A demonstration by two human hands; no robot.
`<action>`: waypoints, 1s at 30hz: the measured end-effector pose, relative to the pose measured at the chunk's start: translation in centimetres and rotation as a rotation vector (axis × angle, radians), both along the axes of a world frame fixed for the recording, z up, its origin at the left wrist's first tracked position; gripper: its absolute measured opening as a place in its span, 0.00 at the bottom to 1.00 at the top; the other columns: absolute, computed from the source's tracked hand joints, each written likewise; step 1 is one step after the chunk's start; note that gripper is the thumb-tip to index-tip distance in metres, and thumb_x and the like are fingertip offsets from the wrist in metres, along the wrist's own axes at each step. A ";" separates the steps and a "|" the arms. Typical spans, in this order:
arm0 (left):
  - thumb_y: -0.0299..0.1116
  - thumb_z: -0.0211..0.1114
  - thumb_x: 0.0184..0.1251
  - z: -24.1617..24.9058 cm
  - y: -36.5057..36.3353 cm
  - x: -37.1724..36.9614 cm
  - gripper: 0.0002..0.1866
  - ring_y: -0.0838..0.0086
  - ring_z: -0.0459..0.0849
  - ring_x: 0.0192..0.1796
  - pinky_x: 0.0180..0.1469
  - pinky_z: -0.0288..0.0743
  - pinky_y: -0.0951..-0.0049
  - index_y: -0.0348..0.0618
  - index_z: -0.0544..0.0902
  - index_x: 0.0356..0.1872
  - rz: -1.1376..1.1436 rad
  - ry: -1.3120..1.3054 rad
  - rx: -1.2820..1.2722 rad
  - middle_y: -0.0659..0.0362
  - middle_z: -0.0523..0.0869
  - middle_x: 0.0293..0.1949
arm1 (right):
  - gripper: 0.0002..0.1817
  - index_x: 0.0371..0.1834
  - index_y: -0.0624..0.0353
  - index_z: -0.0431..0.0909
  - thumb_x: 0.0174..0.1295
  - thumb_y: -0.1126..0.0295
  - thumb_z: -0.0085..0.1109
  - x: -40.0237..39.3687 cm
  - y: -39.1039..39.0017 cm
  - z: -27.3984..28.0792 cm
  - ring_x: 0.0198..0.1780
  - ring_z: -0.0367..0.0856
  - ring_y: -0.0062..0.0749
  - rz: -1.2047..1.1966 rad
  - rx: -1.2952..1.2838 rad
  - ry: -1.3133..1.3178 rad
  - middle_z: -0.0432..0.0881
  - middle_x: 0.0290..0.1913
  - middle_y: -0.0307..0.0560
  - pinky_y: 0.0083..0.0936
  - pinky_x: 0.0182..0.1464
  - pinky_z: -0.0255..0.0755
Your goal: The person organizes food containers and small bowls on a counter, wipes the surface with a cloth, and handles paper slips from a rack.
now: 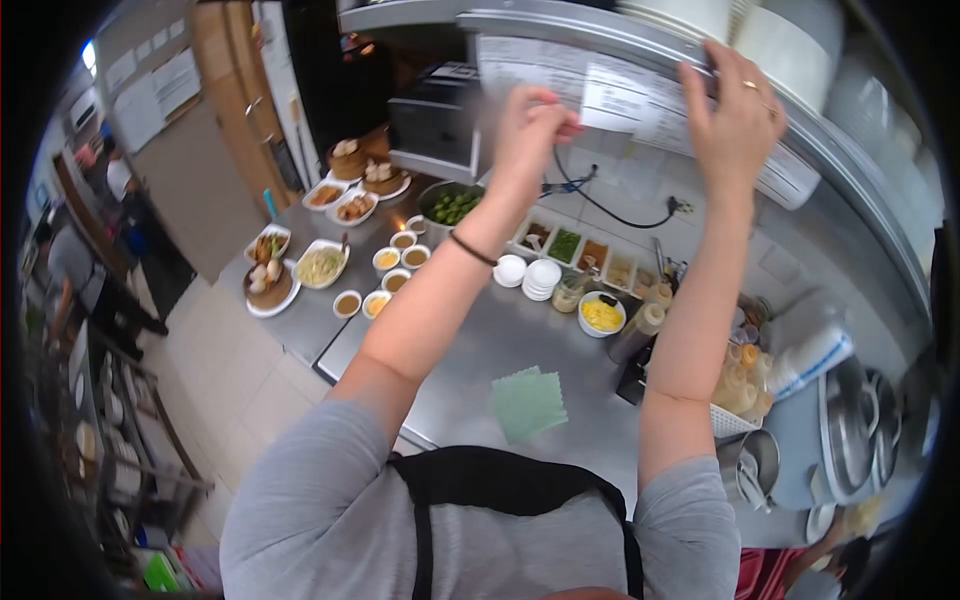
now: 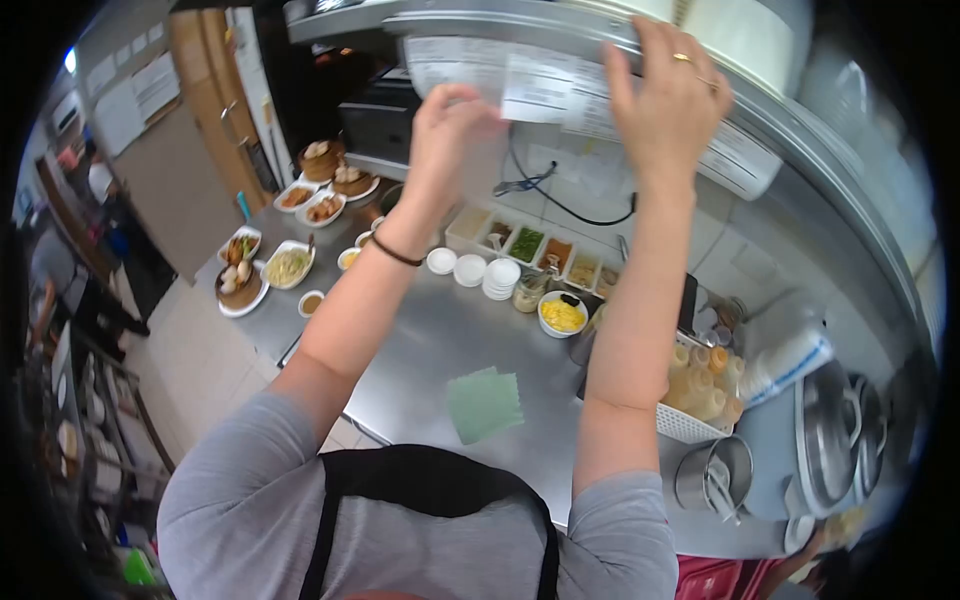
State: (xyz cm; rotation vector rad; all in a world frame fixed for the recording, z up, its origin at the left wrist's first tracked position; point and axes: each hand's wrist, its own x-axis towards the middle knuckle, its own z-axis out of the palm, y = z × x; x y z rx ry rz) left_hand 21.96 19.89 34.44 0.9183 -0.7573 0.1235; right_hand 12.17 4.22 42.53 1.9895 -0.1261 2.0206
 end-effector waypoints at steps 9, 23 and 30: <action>0.23 0.61 0.53 2.6 -2.3 0.3 0.08 0.82 0.74 0.29 0.32 0.68 0.83 0.41 0.74 0.35 0.095 -0.239 -0.133 0.63 0.78 0.27 | 0.18 0.44 0.45 0.75 0.54 0.51 0.54 -0.2 -0.1 0.2 0.48 0.74 0.26 0.012 0.004 0.037 0.78 0.43 0.32 0.31 0.52 0.56; 0.14 0.53 0.42 -4.3 7.4 1.4 0.20 0.60 0.80 0.43 0.47 0.73 0.69 0.41 0.81 0.38 0.772 -0.957 0.255 0.50 0.81 0.39 | 0.17 0.45 0.48 0.75 0.56 0.54 0.54 -0.7 1.4 0.3 0.52 0.71 0.27 -0.001 0.049 0.065 0.77 0.46 0.35 0.29 0.54 0.54; 0.27 0.64 0.54 18.3 13.8 17.9 0.13 0.77 0.77 0.42 0.46 0.68 0.80 0.31 0.80 0.40 0.670 -0.456 -0.197 0.57 0.81 0.39 | 0.17 0.41 0.48 0.76 0.53 0.53 0.55 0.2 1.6 0.5 0.51 0.71 0.28 -0.024 0.064 -0.051 0.77 0.43 0.35 0.28 0.51 0.53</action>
